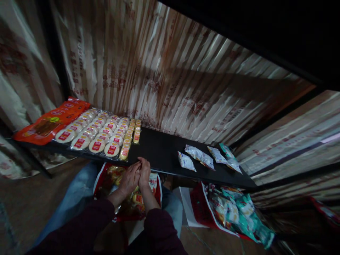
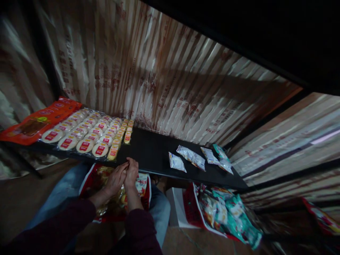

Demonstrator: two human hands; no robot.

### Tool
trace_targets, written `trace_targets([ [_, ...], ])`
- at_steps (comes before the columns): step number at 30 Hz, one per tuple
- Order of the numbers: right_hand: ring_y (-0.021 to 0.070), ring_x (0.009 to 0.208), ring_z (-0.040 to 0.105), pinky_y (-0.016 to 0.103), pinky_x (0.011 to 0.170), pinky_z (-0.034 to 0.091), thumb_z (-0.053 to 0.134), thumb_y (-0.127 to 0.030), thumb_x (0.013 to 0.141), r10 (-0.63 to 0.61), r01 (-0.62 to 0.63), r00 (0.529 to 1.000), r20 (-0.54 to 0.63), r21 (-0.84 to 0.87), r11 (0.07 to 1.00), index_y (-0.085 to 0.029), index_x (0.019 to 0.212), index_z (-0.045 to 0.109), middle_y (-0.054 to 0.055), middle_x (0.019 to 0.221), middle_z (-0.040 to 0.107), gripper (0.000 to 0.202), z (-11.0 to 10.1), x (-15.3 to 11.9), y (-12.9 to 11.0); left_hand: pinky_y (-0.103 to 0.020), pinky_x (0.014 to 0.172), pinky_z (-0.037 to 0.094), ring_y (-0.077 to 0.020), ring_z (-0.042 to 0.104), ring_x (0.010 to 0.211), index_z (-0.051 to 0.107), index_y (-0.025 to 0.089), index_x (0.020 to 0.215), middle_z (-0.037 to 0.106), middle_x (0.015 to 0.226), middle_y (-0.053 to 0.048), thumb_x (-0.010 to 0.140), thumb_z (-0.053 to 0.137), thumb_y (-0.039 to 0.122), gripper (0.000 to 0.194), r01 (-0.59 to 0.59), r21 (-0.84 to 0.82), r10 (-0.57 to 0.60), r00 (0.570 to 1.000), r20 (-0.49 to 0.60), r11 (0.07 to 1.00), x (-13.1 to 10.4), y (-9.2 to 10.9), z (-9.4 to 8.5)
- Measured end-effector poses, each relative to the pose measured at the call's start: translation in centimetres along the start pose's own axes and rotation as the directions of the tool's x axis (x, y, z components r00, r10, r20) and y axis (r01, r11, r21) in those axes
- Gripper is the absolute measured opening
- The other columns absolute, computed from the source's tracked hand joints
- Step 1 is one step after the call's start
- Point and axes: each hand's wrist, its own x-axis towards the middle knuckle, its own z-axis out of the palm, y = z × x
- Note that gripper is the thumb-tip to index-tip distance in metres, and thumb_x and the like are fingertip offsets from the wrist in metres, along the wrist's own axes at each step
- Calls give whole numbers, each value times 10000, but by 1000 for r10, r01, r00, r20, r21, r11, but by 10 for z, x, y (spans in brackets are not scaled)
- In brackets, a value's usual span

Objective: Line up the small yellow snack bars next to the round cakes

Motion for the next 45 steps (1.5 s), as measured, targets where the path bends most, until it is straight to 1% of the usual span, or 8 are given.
trace_targets([
  [6,208,1243,421,396,1022,363,398,-75,797,-61,62,998,12,-91,994,-211,1116,631,83,1346,499,417,17,-86,20,-403,1067,350,-225,449,1262,575,142,1184,542,1317,-136,890,320,338,435,64,147,-105,952,289,987,-80,-26,-21],
  [11,223,961,612,368,887,476,418,-40,742,42,-10,981,187,-172,985,-196,952,702,88,991,680,386,33,-131,47,-364,970,404,-236,588,1068,643,152,1048,673,1093,-128,820,420,274,341,218,390,-408,753,516,895,-103,-46,-36],
  [13,216,896,637,345,860,491,428,-59,757,70,-33,969,238,-157,987,-193,927,710,82,929,699,356,35,-134,51,-339,948,404,-240,591,1055,629,148,1088,665,1109,-132,793,455,275,365,220,403,-427,719,549,889,-102,-47,-39],
  [23,205,1023,621,364,959,446,541,-132,741,205,-230,916,346,33,973,-229,1017,683,39,1055,701,325,32,-130,54,-371,916,392,-293,576,1040,624,147,1095,654,1086,-165,714,569,314,419,213,375,-405,715,569,902,-106,-52,-37],
  [30,197,1060,610,372,995,425,512,-145,749,250,-317,926,282,225,921,-238,1044,664,15,1076,693,345,28,-128,53,-323,876,410,-252,603,991,664,198,1010,686,1044,-109,695,594,259,328,422,221,-475,756,450,879,-104,-64,-36],
  [34,203,1056,607,375,991,425,499,-165,752,311,-376,913,262,251,892,-211,1089,642,39,1092,677,370,27,-127,55,-315,827,444,-248,625,922,692,196,897,716,916,-71,670,632,324,267,582,-23,-530,755,387,813,-104,-68,-32],
  [39,194,1016,609,372,959,447,531,-182,735,318,-379,918,238,288,879,-260,1196,576,18,1068,665,469,29,-128,57,-314,739,483,-252,631,857,698,150,793,716,843,-85,577,707,332,282,717,-384,-638,695,331,582,-102,-68,-26],
  [45,177,878,644,330,778,532,555,-253,753,340,-468,875,346,416,780,-253,1278,500,31,1007,675,528,32,-130,57,-258,512,450,-176,606,630,686,128,901,697,823,-67,570,723,360,407,807,-440,-688,576,441,394,-103,-65,-29],
])
